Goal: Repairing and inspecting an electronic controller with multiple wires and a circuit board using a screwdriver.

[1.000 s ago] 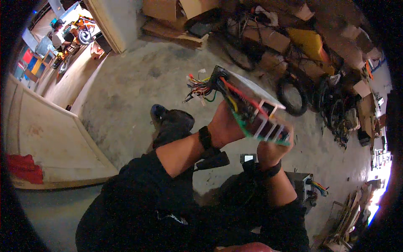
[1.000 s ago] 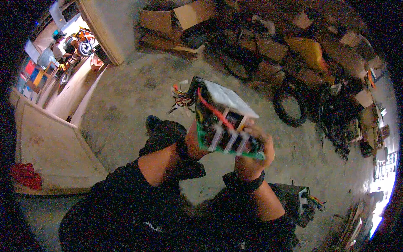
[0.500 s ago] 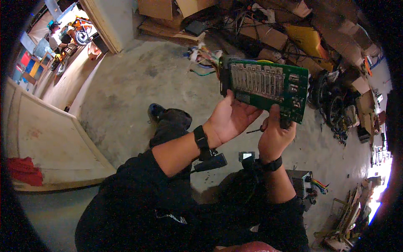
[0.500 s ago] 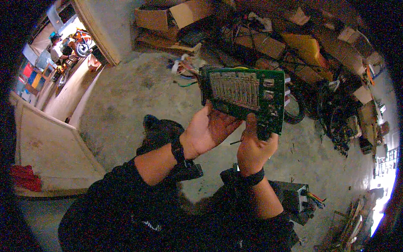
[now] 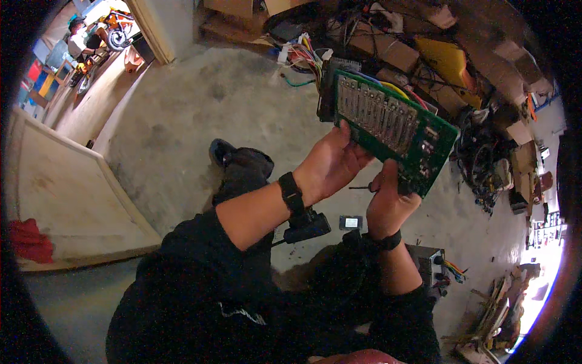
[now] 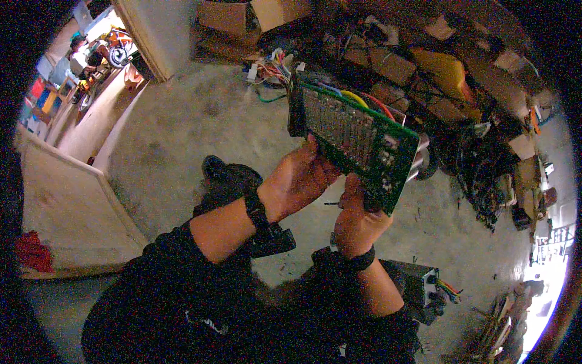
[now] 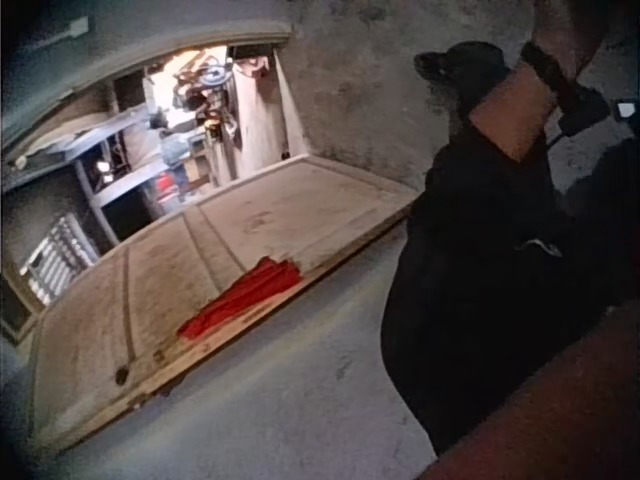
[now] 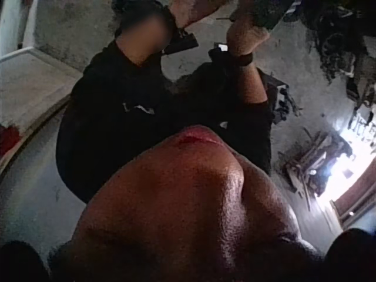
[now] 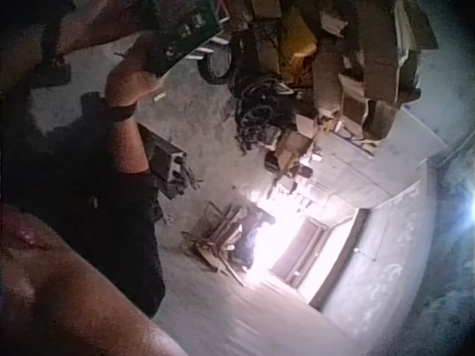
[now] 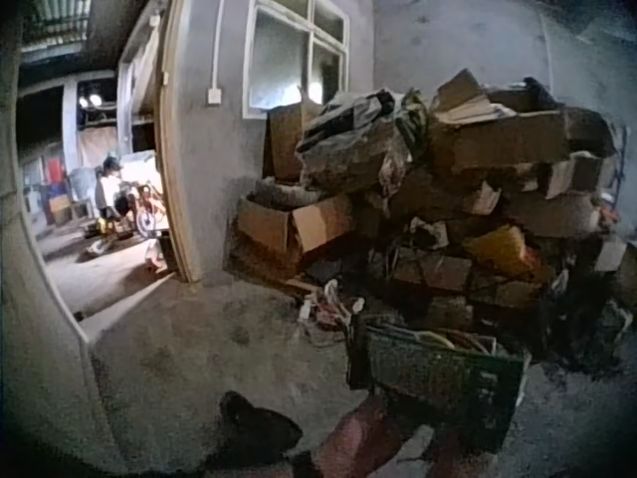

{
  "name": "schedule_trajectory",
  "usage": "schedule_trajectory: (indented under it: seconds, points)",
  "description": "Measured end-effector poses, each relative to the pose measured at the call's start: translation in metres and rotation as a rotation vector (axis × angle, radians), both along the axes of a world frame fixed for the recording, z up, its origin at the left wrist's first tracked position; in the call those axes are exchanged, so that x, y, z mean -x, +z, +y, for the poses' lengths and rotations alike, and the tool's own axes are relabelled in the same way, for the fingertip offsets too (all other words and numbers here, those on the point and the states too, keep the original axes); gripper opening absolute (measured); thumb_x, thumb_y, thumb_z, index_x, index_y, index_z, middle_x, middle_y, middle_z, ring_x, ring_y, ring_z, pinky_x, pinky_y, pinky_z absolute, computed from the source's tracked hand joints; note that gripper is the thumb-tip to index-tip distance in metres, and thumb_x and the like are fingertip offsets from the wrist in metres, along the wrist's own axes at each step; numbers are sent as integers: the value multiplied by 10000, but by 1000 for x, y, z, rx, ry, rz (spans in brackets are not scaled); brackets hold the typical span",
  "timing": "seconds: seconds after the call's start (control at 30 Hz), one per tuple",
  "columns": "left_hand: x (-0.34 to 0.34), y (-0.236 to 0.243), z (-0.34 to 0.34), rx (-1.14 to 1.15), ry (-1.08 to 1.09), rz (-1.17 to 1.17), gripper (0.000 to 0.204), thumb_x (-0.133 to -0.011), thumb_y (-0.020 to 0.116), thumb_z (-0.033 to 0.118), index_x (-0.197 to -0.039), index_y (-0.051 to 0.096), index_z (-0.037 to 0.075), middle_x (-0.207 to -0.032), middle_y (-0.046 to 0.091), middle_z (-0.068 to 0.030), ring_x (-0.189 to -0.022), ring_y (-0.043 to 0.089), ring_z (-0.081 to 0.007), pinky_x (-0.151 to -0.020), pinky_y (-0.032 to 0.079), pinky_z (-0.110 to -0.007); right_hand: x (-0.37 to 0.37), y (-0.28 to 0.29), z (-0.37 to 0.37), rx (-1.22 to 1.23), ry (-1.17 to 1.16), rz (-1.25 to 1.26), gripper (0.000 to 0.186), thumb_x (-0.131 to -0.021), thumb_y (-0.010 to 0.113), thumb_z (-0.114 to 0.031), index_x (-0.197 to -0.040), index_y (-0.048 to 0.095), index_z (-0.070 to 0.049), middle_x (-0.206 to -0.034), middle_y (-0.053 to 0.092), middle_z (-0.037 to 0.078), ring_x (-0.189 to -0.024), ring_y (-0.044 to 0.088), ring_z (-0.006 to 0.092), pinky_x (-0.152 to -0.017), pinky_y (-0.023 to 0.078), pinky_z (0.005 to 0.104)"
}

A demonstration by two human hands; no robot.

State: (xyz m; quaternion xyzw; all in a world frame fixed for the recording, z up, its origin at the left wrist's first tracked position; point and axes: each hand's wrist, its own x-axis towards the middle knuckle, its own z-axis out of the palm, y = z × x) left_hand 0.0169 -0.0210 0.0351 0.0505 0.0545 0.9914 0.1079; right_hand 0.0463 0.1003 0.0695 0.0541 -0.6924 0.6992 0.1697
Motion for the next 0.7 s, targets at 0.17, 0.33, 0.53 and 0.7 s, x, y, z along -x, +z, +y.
schedule_trajectory:
  seconds: [0.17, 0.33, 0.53, 0.7]
  points:
    - [4, 13, -6, 80, 152, 80, 433, -1012, 358, 403, -1319, 438, 108, -1311, 548, -59, -1213, 517, -210, -1032, 410, -386, -8, -2, -12, 158, 35, 62, 105, -862, 683, -31, -925, 603, -6, -726, 616, 34, -571, 547, 104, -502, 442, 254]
    - [4, 20, -13, 83, 138, 96, 423, -1025, 332, 387, -1329, 422, 107, -1323, 533, -60, -1215, 514, -209, -1036, 402, -388, -7, -8, -8, 100, 48, 19, 156, -851, 683, -8, -972, 585, 2, -745, 621, 54, -567, 556, 117, -504, 461, 269]
    - [7, 15, -11, 37, 147, 61, 417, -1025, 354, 364, -1323, 456, 90, -1329, 541, -63, -1229, 506, -215, -1069, 375, -392, -9, -10, -8, 75, 73, -23, 155, -857, 673, -8, -976, 575, 5, -756, 614, 62, -578, 555, 127, -509, 462, 272]
    - [0, 23, -15, 83, 167, 80, 452, -1001, 419, 387, -1324, 487, 79, -1345, 543, -66, -1252, 489, -219, -1114, 329, -386, -12, -11, -7, 54, 114, -39, 170, -864, 666, -15, -1001, 567, 0, -771, 614, 62, -604, 554, 124, -526, 465, 271]
